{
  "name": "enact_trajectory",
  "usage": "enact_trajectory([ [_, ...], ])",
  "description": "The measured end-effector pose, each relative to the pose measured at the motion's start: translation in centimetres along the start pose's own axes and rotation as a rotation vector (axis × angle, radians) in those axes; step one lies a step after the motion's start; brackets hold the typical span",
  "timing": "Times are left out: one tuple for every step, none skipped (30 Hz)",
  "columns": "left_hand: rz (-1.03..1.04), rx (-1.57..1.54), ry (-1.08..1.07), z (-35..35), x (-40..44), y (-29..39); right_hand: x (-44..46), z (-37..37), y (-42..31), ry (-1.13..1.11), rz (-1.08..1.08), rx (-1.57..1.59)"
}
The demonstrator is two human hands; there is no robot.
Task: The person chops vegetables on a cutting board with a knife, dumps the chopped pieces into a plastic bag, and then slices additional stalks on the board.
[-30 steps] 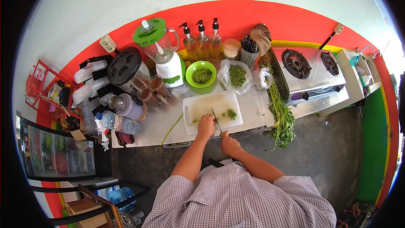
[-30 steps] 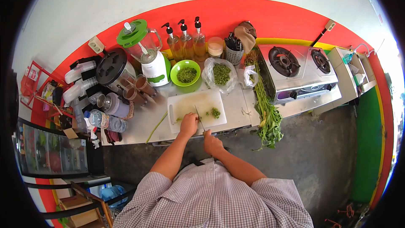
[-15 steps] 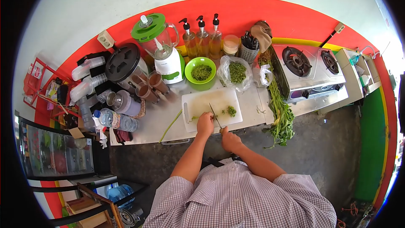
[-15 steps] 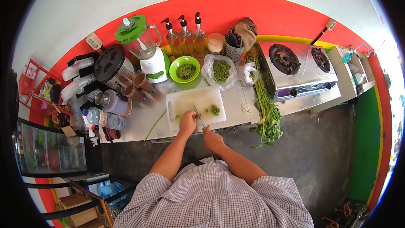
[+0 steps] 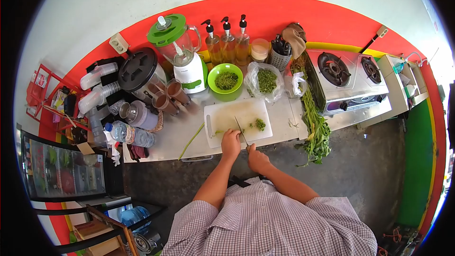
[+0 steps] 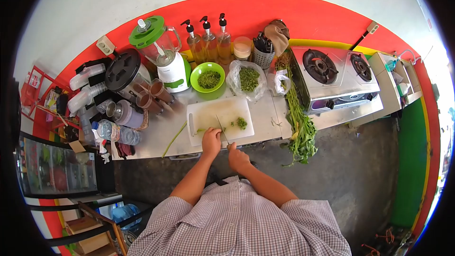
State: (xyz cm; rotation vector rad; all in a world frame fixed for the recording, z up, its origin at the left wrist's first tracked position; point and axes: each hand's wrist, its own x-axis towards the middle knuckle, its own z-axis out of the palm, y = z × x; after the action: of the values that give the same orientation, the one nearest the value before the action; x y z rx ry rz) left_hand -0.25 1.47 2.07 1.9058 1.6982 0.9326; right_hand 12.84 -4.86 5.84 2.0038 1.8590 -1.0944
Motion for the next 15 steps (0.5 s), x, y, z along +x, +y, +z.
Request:
enact_trajectory([
  [0.000, 0.000, 0.001, -0.1, 0.1, 0.3, 0.2, -0.1, 0.2, 0.000, 0.000, -0.001],
  [-0.076, 0.005, -0.026, -0.1, 0.3, 0.6, 0.5, -0.3, 0.4, 0.005, -0.016, 0.001],
  [-0.152, 0.011, -0.054, -0.1, 0.4, 0.6, 0.4, -0.8, 0.2, 0.009, -0.032, 0.005],
  [-0.150, 0.011, -0.057, -0.1, 0.5, 0.5, 0.1, -1.2, 0.0, 0.009, -0.030, 0.007],
  [-0.193, 0.024, -0.077, -0.1, 0.7, 0.5, -0.3, -1.6, -0.1, 0.011, -0.034, 0.005],
  [-0.236, 0.035, -0.094, 0.0, 1.0, 0.4, -0.4, -2.0, -0.1, 0.014, -0.039, 0.002],
  [-0.234, 0.032, -0.092, 0.0, 1.1, 0.4, -0.2, -1.4, 0.0, 0.017, -0.039, 0.000],
  [-0.232, 0.035, -0.100, -0.1, 1.0, 0.3, -0.1, -0.4, 0.0, 0.027, -0.024, 0.005],
  [-0.231, 0.038, -0.108, -0.2, 1.0, 0.3, -0.1, 0.0, -0.1, 0.035, -0.009, 0.010],
  [-0.232, 0.037, -0.107, -0.4, 0.9, 0.3, 0.2, 0.2, 0.1, 0.034, -0.010, 0.009],
  [-0.171, 0.068, -0.113, -0.5, 0.8, 0.3, 0.4, 0.3, 0.3, 0.041, -0.024, 0.002],
  [-0.109, 0.098, -0.119, -0.6, 0.6, 0.3, 0.3, -0.1, 0.1, 0.047, -0.036, -0.003],
  [-0.110, 0.099, -0.120, -0.6, 0.4, 0.3, 0.1, -0.5, 0.0, 0.046, -0.036, -0.002],
  [-0.058, 0.127, -0.088, -0.6, 0.2, 0.4, -0.1, -1.0, -0.1, 0.026, -0.033, 0.008],
  [-0.006, 0.153, -0.056, -0.5, -0.1, 0.4, -0.3, -1.5, -0.2, 0.006, -0.029, 0.016],
])
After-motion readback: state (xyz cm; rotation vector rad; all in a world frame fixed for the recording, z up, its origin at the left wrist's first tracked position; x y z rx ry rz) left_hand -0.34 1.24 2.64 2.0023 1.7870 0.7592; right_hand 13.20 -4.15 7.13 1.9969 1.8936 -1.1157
